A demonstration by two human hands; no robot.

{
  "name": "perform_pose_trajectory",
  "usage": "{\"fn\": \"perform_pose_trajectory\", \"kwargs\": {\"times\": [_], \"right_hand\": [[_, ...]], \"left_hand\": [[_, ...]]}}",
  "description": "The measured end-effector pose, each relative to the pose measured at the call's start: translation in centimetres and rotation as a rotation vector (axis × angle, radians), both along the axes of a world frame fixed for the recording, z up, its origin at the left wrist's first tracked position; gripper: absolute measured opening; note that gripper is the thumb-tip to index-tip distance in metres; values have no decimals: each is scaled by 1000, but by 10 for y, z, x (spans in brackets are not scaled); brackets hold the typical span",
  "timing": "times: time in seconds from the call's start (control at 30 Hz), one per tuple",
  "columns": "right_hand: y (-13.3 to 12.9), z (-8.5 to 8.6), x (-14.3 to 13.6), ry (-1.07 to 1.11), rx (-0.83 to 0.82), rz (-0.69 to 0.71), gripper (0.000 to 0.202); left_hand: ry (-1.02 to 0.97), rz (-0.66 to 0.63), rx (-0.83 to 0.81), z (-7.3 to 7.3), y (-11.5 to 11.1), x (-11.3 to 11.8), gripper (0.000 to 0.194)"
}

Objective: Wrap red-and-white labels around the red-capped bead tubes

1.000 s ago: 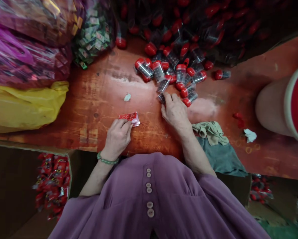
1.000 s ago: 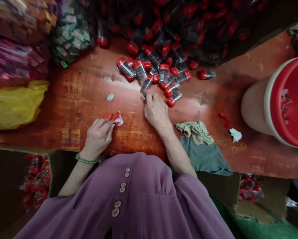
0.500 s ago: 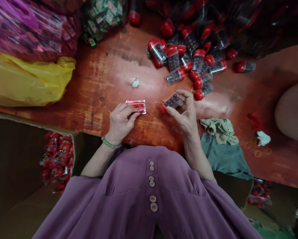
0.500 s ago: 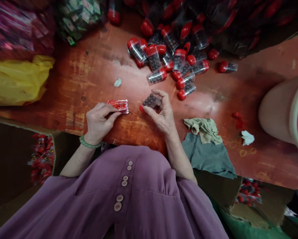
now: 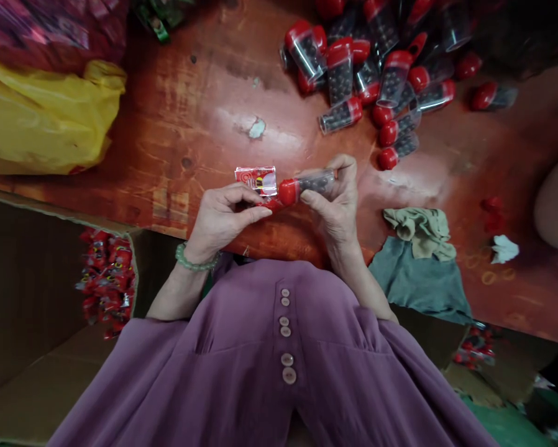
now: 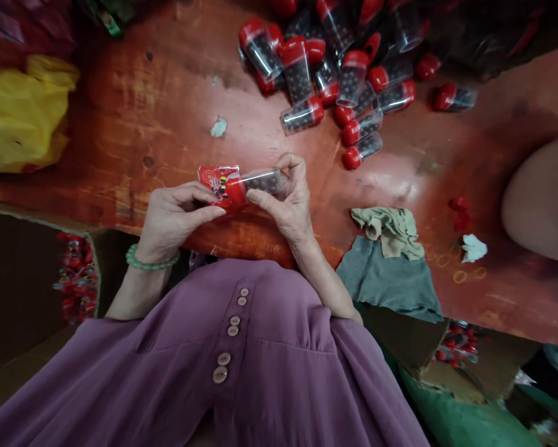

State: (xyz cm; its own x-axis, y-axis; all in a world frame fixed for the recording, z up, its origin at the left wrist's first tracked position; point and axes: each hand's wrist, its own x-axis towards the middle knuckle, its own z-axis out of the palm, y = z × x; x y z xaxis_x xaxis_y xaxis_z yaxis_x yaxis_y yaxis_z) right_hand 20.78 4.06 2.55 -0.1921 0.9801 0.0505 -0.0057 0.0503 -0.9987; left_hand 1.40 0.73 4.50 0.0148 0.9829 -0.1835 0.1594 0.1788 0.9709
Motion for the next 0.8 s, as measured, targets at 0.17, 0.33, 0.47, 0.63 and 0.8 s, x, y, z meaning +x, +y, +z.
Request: {"fn": "perform_pose_trajectory", "kwargs": {"times": [0.17,0.33,0.47,0.63,0.8], "right_hand": [[-4,-2,2,-80,-28,31,48],[0,-3,9,-180,-62,86,46],[12,-7,14,-156,-19,-65,49],[20,-14,15,-33,45,-226,53],[18,-15,-2,-58,-1,-105,42]], "left_hand": [[37,-3,30,-5,1,-3,14],[282,25,179,-4,1,-6,13],[595,67,328,-3,1,-7,14],[832,21,593,-32,-2,-3,15],[964,-50,742,-52,-8,4,13]]}}
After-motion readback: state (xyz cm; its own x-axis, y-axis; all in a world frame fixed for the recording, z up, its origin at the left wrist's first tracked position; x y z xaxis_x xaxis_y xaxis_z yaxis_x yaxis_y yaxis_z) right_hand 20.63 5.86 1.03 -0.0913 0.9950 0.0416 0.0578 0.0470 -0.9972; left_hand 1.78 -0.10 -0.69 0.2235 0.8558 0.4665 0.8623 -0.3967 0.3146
